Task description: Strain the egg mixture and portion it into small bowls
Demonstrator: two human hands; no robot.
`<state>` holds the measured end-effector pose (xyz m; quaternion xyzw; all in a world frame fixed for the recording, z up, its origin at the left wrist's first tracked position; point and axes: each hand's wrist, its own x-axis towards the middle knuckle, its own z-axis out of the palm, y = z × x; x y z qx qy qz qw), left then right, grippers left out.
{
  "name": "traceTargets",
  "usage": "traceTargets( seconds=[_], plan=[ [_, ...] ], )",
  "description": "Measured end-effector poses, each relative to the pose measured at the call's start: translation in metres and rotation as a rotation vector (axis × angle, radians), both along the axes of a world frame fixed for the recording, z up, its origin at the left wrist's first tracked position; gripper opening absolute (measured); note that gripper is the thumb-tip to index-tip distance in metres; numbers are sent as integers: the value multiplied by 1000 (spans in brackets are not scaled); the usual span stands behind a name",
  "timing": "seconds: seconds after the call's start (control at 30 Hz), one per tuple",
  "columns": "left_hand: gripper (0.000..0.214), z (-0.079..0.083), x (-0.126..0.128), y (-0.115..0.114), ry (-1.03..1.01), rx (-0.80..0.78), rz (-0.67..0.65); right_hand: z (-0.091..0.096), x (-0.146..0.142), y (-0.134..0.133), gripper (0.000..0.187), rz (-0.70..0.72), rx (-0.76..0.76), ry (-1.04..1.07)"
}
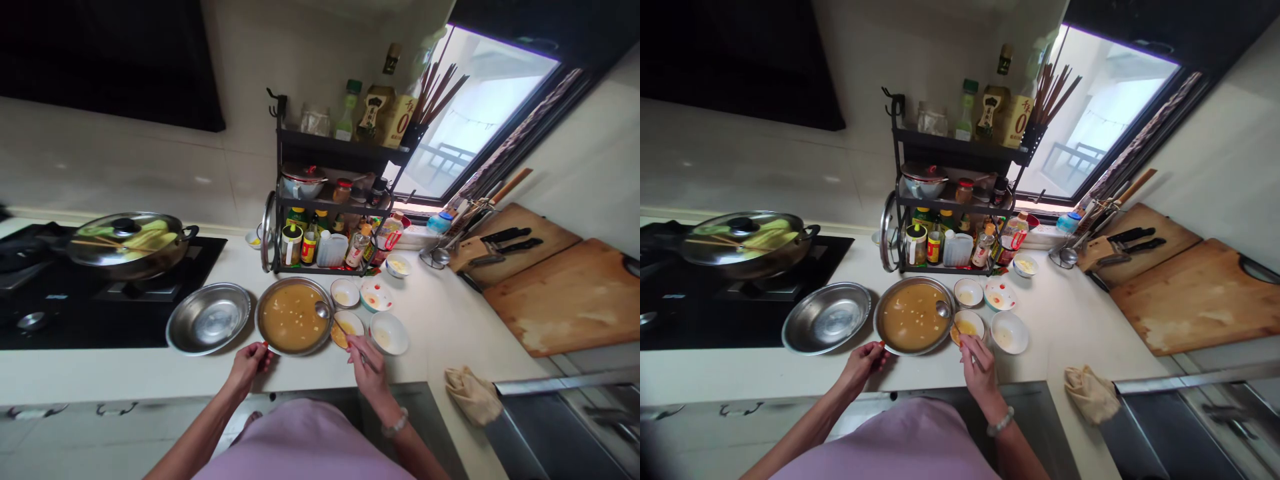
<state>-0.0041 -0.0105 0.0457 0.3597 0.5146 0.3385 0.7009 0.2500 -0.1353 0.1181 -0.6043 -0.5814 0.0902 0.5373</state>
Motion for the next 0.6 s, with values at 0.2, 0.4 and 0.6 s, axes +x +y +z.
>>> traceTargets(
  seconds=[0.2,0.4,0.6],
  plan=[
    [40,2,1,0,16,4,-2,-16,-2,35,26,50,-43,-70],
    [44,6,2,-1,16,20,3,-28,-15,50,25,44,-194,186],
    [44,6,2,-2,-2,6,14,-22,-13,45,25,-22,-304,501]
  ],
)
